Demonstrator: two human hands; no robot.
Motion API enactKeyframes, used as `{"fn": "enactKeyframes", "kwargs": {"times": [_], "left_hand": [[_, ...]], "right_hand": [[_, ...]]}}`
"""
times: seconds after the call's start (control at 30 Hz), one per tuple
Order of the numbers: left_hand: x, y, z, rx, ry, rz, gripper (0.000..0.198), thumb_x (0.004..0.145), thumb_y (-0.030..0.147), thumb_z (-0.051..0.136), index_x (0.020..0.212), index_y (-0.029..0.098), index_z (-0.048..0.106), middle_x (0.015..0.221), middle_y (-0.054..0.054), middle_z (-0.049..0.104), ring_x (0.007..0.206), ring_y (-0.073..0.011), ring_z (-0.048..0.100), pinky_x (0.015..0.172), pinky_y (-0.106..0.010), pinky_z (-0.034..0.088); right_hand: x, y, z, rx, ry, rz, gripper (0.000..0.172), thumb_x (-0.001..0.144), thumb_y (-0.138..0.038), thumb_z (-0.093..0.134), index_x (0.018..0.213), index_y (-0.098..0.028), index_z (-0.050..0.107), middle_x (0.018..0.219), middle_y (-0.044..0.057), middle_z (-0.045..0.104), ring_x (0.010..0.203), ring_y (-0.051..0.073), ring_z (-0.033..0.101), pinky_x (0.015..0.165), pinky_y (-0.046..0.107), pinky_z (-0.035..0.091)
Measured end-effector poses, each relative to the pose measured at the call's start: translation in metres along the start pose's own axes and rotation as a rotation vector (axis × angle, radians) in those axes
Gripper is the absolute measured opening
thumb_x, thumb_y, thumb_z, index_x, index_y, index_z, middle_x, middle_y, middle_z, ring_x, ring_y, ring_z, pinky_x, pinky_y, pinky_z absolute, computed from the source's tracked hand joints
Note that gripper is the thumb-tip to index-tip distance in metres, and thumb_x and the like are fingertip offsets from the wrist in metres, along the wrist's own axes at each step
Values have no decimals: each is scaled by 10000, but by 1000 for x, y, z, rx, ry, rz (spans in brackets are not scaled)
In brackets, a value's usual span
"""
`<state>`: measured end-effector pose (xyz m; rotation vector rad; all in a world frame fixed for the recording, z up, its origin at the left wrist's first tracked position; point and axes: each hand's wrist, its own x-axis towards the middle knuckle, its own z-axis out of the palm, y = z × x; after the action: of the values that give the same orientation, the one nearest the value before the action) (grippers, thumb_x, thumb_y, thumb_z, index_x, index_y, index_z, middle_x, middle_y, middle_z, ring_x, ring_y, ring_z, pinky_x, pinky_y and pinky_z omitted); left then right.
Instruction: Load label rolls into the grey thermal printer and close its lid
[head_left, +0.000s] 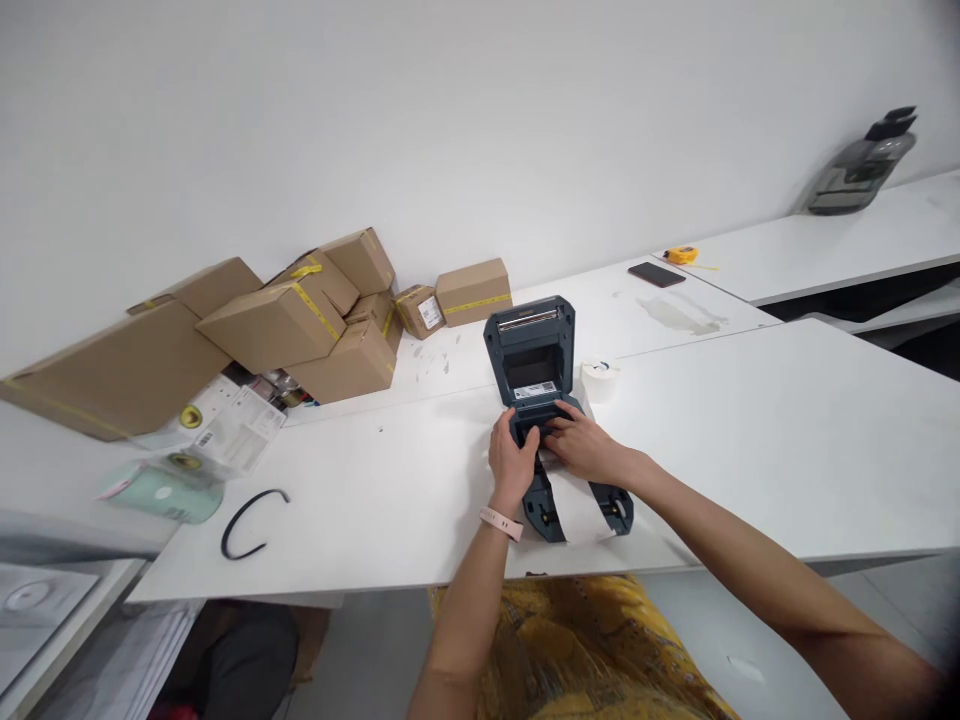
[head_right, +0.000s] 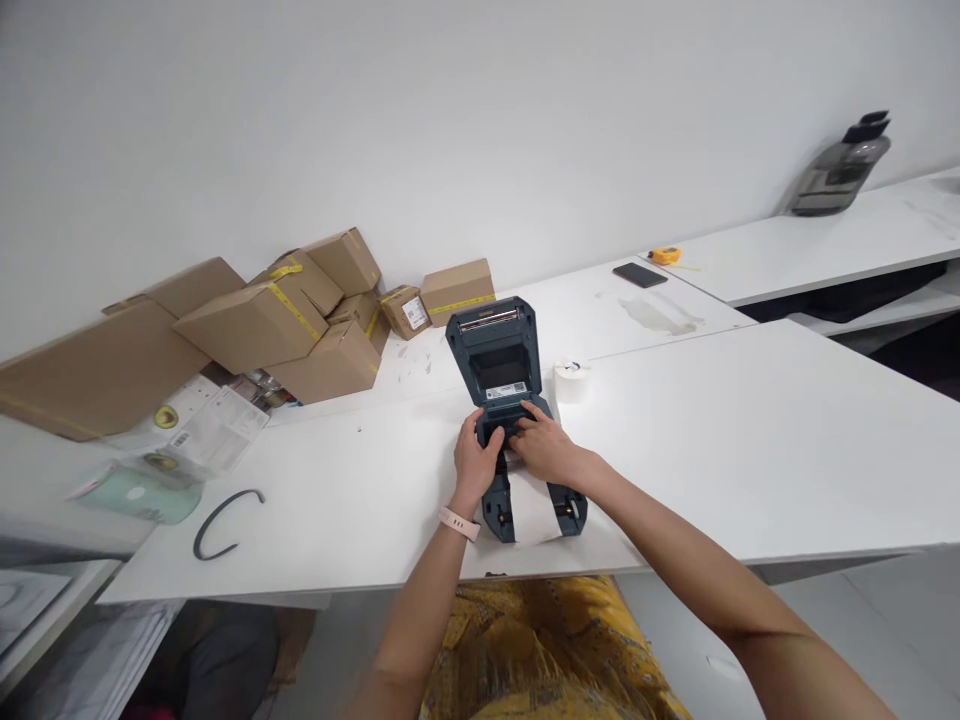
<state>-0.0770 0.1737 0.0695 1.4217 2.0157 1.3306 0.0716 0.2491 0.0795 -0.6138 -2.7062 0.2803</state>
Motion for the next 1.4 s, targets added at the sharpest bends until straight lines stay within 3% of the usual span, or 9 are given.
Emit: {"fn": "enactKeyframes", "kwargs": {"times": [0.37,0.47,0.57,0.67,0.77,0.9,1.07,1.27,1.4], "left_hand": [[-1,1,-1,-14,-4,-16,459,900,344,612,1341,227,556,1442,-122,604,1365,-276,533,1155,-428,397],[-1,1,-1,-25,-7,-21,462,900,347,613,1344,232,553,1440,-117,606,1364,-277,532,1154,-432,396],[-1,1,-2,-37,-12,-30,473,905,365,605,1353,223,548,1448,-123,600,1373,-280,524,1158,-433,391],[-2,1,-3,-51,-19,-36,491,909,399,600,1361,214,547,1456,-131,592,1383,-285,515,1167,-433,381],[-3,1,-5,-67,-38,-48,506,919,437,589,1378,230,537,1477,-126,577,1394,-289,506,1162,-442,389],[-3,1,-6,-81,-66,-60,530,925,475,577,1397,239,523,1513,-125,544,1416,-296,483,1163,-452,389],[-3,1,-4,-89,-86,-69,541,928,485,569,1405,237,509,1526,-130,524,1430,-300,463,1172,-463,378],[-2,0,-4,-84,-85,-62,538,929,481,566,1401,228,513,1518,-130,530,1430,-297,465,1175,-457,382],[-1,0,-3,-76,-78,-63,521,927,485,577,1389,250,526,1514,-119,542,1419,-299,481,1160,-460,396]], "right_hand": [[8,-10,-9,-70,-292,54,229,925,-260,594,1007,-123,758,1048,153,745,1159,323,604,1150,556,253],[9,-8,-23,60,-319,37,252,894,-288,619,1035,-135,760,991,156,756,1078,337,640,1167,574,231],[-5,-2,-49,210,-306,17,366,958,-418,554,1220,-211,702,1139,115,747,1130,307,640,1126,510,356],[-45,11,-75,420,-216,72,506,1026,-533,412,1440,-276,549,1420,106,622,1270,290,585,1033,419,474],[-97,31,-81,865,32,289,482,959,-576,560,1367,-324,604,1283,79,687,1156,297,638,950,410,518],[-146,59,-50,970,340,608,467,867,-584,696,1255,-329,655,1012,44,685,939,228,631,818,347,540],[-151,81,-1,920,592,772,592,740,-711,737,1134,-288,609,776,-13,576,706,167,565,632,298,525],[-145,80,21,921,573,748,600,611,-685,848,982,-261,643,1114,90,724,1104,305,673,963,454,561],[-143,89,13,906,569,760,639,677,-677,811,1152,-294,624,1347,114,669,1309,342,596,1111,515,478]]}}
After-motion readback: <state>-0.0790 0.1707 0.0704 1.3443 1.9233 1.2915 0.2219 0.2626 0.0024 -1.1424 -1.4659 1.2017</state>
